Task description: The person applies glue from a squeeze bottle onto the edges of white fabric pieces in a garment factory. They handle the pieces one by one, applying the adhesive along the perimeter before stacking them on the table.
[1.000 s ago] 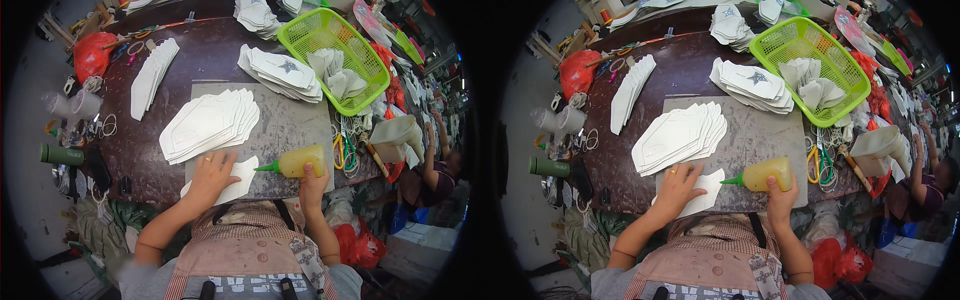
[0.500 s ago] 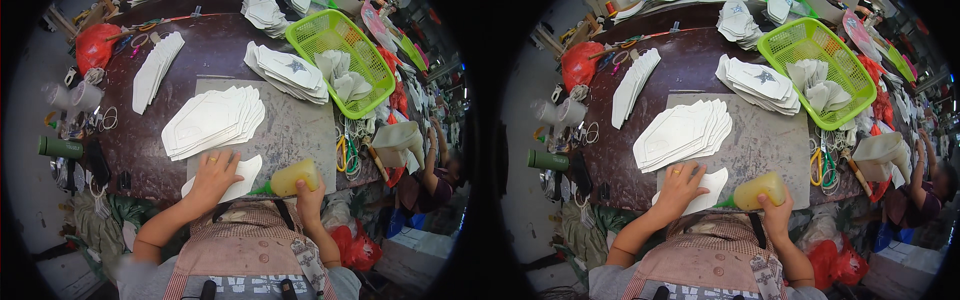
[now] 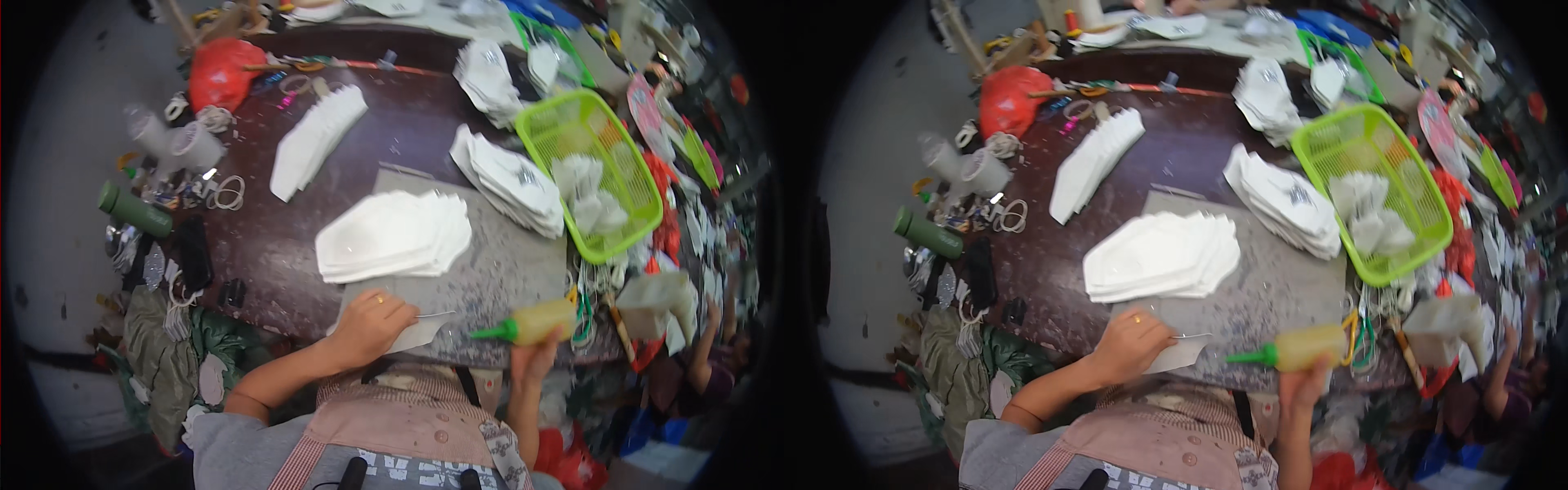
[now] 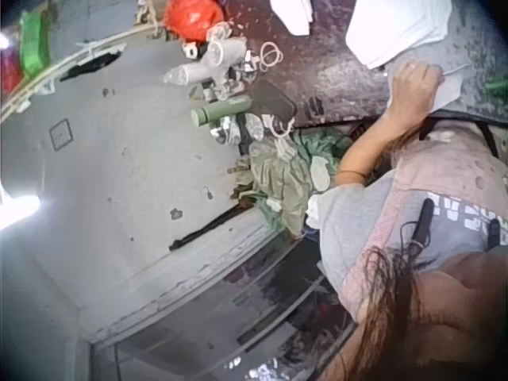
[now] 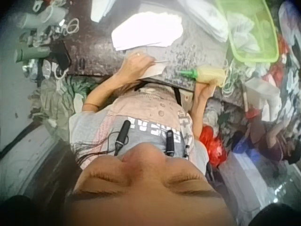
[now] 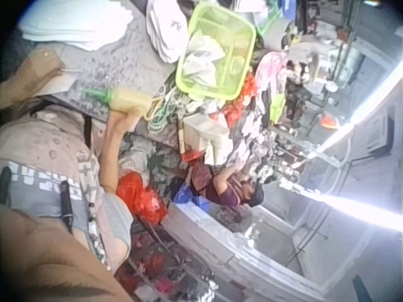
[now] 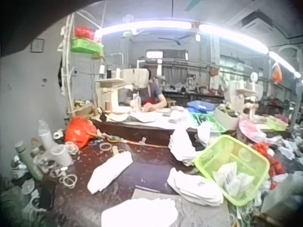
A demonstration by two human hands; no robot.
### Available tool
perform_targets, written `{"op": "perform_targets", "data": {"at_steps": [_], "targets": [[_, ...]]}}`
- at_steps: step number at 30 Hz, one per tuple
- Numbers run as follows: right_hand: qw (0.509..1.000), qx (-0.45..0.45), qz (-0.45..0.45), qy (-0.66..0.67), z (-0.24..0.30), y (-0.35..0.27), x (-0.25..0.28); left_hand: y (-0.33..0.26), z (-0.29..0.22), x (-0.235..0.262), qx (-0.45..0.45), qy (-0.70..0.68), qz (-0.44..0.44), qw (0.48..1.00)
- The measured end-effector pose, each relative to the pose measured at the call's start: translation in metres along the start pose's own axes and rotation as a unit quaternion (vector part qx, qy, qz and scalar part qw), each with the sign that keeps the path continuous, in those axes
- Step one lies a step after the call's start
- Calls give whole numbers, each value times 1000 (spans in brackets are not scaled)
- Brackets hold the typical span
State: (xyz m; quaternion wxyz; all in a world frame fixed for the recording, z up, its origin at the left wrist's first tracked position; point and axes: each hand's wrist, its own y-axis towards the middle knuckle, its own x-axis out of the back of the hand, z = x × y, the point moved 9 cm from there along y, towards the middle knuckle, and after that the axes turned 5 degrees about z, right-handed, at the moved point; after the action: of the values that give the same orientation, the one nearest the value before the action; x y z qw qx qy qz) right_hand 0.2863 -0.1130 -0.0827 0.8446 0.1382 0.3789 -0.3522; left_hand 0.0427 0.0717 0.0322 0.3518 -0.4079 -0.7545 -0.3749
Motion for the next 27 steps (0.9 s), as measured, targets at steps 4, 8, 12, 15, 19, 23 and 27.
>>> {"op": "perform_targets", "data": {"at_steps": [4, 8, 12, 15, 19, 23, 27], "targets": [[994, 17, -27, 108, 12, 19, 15, 15, 86, 130, 184, -114, -215, 952], [995, 14, -34, 91, 11, 20, 29, 42, 267, 161, 210, -224, -241, 921], [991, -7, -73, 109, 1, 21, 21, 20, 391, 135, 242, -147, -240, 929], [992, -9, -51, 116, 2, 21, 21, 24, 403, 123, 256, -73, -249, 931], [995, -10, -37, 97, 4, 20, 22, 39, 400, 122, 285, -66, -265, 919], [994, -12, -37, 103, 2, 23, 24, 45, 415, 124, 311, -7, -227, 923], [995, 1, -32, 91, 1, 25, 23, 41, 365, 144, 204, 144, -360, 899]]}}
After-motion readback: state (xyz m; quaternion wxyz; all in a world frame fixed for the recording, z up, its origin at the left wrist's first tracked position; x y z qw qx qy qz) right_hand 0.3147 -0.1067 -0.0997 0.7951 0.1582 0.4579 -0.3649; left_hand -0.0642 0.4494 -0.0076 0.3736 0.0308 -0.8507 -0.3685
